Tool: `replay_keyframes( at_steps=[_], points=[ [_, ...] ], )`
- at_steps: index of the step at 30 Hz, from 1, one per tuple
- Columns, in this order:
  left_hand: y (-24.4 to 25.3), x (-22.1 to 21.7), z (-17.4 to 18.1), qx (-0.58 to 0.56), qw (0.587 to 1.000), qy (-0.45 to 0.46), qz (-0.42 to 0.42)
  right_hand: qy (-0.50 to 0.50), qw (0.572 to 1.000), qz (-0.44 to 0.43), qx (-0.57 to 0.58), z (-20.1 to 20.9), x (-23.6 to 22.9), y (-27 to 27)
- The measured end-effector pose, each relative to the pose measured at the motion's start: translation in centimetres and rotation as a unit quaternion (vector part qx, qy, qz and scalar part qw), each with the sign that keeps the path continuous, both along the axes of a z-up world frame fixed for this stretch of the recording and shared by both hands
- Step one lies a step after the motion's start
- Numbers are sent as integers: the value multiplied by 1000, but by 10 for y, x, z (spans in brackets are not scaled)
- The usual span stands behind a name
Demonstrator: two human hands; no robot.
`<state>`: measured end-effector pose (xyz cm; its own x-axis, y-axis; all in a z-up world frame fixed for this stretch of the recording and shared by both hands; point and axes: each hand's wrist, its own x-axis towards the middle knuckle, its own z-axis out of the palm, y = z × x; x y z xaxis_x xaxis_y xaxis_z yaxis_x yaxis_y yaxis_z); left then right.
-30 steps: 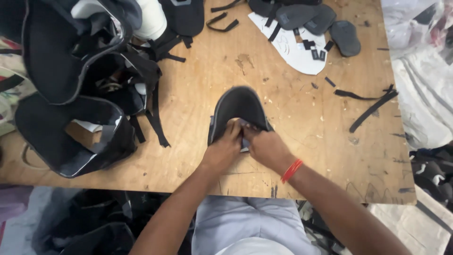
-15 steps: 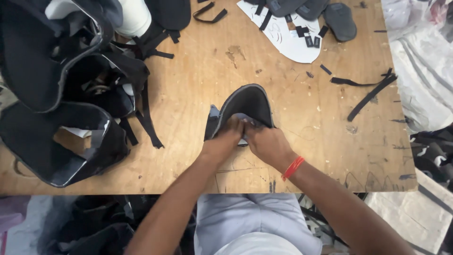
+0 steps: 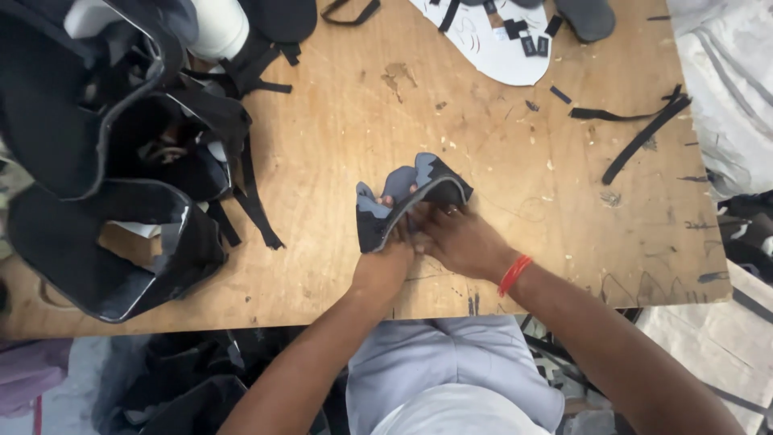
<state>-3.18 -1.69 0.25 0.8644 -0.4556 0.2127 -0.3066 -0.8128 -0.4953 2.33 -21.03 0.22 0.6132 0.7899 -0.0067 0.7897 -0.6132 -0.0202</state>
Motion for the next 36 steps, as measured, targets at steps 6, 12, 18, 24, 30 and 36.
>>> replay_keyframes(
  at_steps=[6, 12, 18, 24, 30, 36],
  points=[
    [15, 1, -24, -169, 948, 269, -20, 202, 945, -255, 39, 19, 8, 23],
    [20, 0, -4, -186, 943, 271, -59, -160, 949, -50, 267, 3, 12, 35],
    [20, 3, -19, -146, 948, 275, -70, 15, 973, -225, 55, 16, 5, 28],
    [22, 24, -58, -183, 960, 146, -153, 15, 984, -157, 82, 22, 21, 1],
    [-10, 15, 22, -266, 927, 231, -125, 336, 820, -211, 414, -13, 17, 37],
    [-15, 46, 48, -431, 758, 462, -163, 31, 971, -76, 226, -32, 4, 59]
  ],
)
